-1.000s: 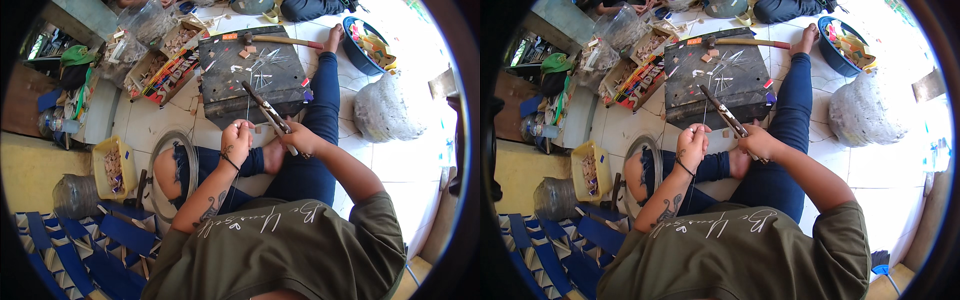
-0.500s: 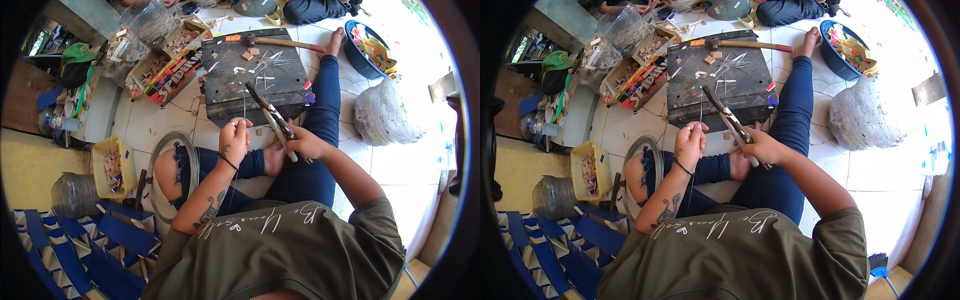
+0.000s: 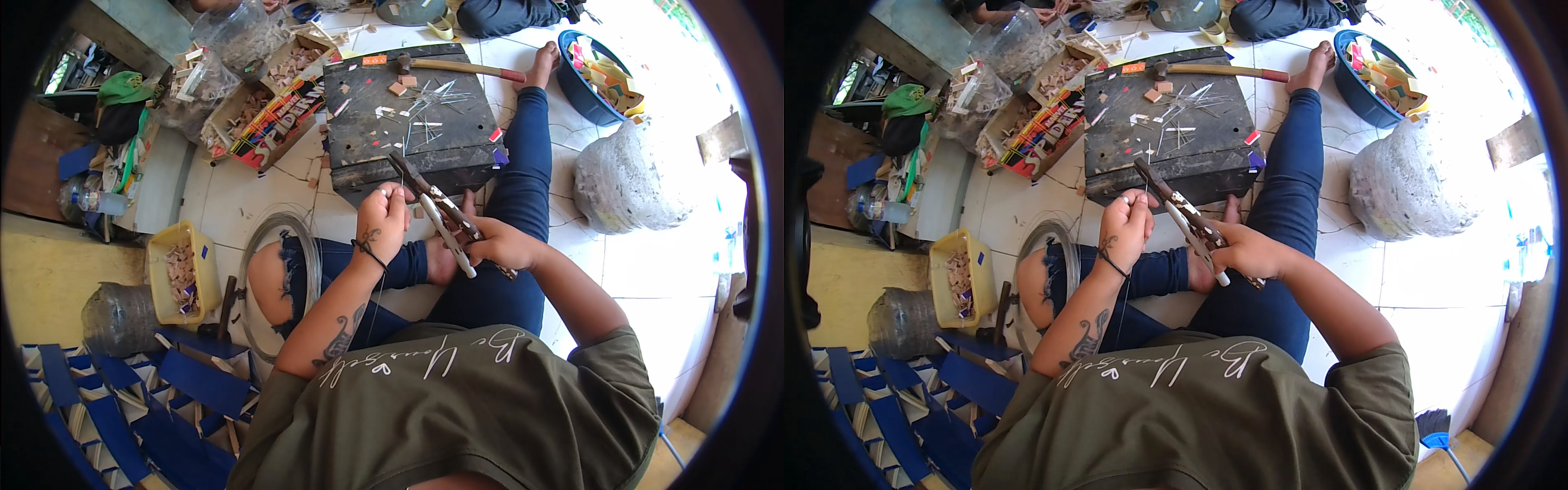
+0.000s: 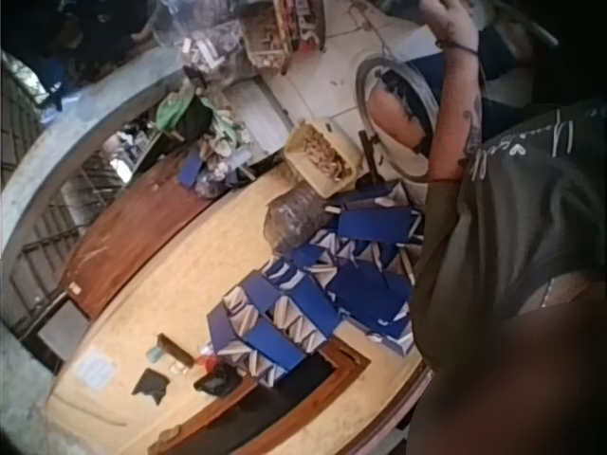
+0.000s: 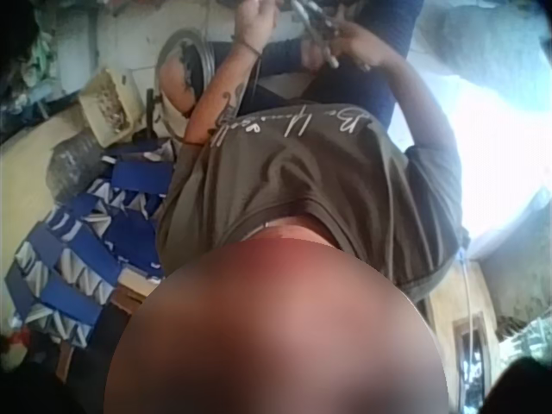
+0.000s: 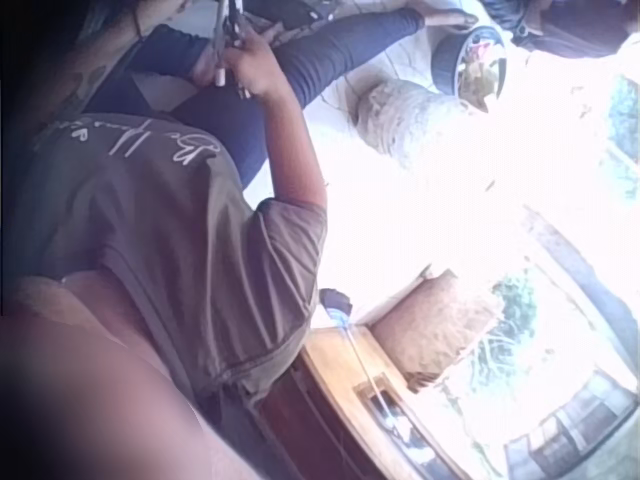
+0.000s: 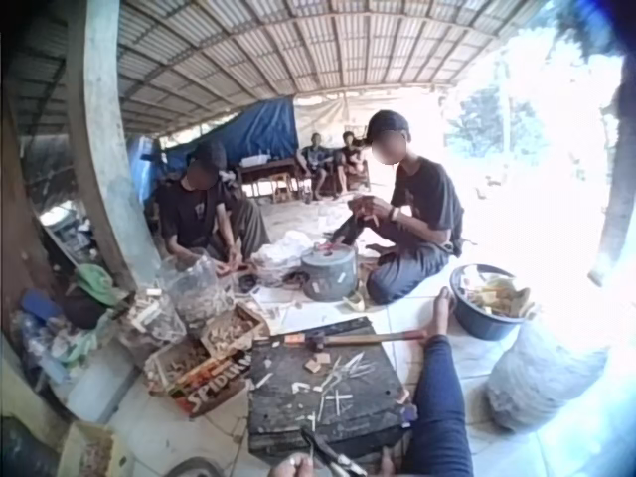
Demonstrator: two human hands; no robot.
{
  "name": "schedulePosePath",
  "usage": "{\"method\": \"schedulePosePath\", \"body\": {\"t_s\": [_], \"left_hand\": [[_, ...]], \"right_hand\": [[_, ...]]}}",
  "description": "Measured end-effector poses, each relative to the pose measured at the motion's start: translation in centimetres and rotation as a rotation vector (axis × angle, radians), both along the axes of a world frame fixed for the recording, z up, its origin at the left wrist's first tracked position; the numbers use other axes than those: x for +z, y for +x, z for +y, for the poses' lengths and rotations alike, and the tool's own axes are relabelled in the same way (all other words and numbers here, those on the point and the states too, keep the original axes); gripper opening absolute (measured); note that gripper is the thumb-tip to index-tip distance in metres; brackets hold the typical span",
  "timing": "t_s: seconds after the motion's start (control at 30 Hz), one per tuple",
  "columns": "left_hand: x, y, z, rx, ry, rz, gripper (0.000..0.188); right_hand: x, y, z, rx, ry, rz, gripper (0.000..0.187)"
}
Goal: The person sits on the floor and repeatedly cuts short lengths of thin metal wire using pliers. They pull wire from a coil, cut it, and place the pieces on a nearby wooden block.
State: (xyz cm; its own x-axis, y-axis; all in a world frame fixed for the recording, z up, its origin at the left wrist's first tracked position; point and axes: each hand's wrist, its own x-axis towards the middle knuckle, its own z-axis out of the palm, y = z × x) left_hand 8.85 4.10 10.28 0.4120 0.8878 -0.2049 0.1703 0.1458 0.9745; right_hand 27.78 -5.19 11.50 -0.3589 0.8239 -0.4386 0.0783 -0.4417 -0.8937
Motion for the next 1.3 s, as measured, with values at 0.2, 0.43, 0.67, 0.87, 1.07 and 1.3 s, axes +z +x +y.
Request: {"method": "schedulePosePath", "body": {"t_s": [0.2,0.43,0.67,0.87,1.07,1.3], "left_hand": [[0.1,0.5,1.0,-0.014,0.077,0.008,0.023],[-0.2,1.8,3.3,0.002,0.060,0.011,0.023],[-0.7,2.1,4.0,0.079,-0.139,-0.064,0.023],[-0.7,2.5,4.6,0.106,-0.165,-0.066,0.023],[-1.0,2.8,4.6,0.131,-0.242,-0.108,0.022],[-0.6,2.8,4.5,0.101,-0.214,-0.101,0.022]], "right_hand": [[-0.5,-0.1,0.9,0.004,-0.107,0.050,0.038],[-0.8,-0.8,2.0,-0.141,-0.071,-0.063,0.034],[-1.7,-2.1,3.1,-0.184,0.041,-0.349,0.028],[-1.3,-1.7,3.7,-0.198,0.041,-0.359,0.027],[-0.8,-1.5,4.0,-0.110,0.034,-0.518,0.034],[0.4,-0.8,4.6,-0.081,0.170,-0.921,0.042]]}}
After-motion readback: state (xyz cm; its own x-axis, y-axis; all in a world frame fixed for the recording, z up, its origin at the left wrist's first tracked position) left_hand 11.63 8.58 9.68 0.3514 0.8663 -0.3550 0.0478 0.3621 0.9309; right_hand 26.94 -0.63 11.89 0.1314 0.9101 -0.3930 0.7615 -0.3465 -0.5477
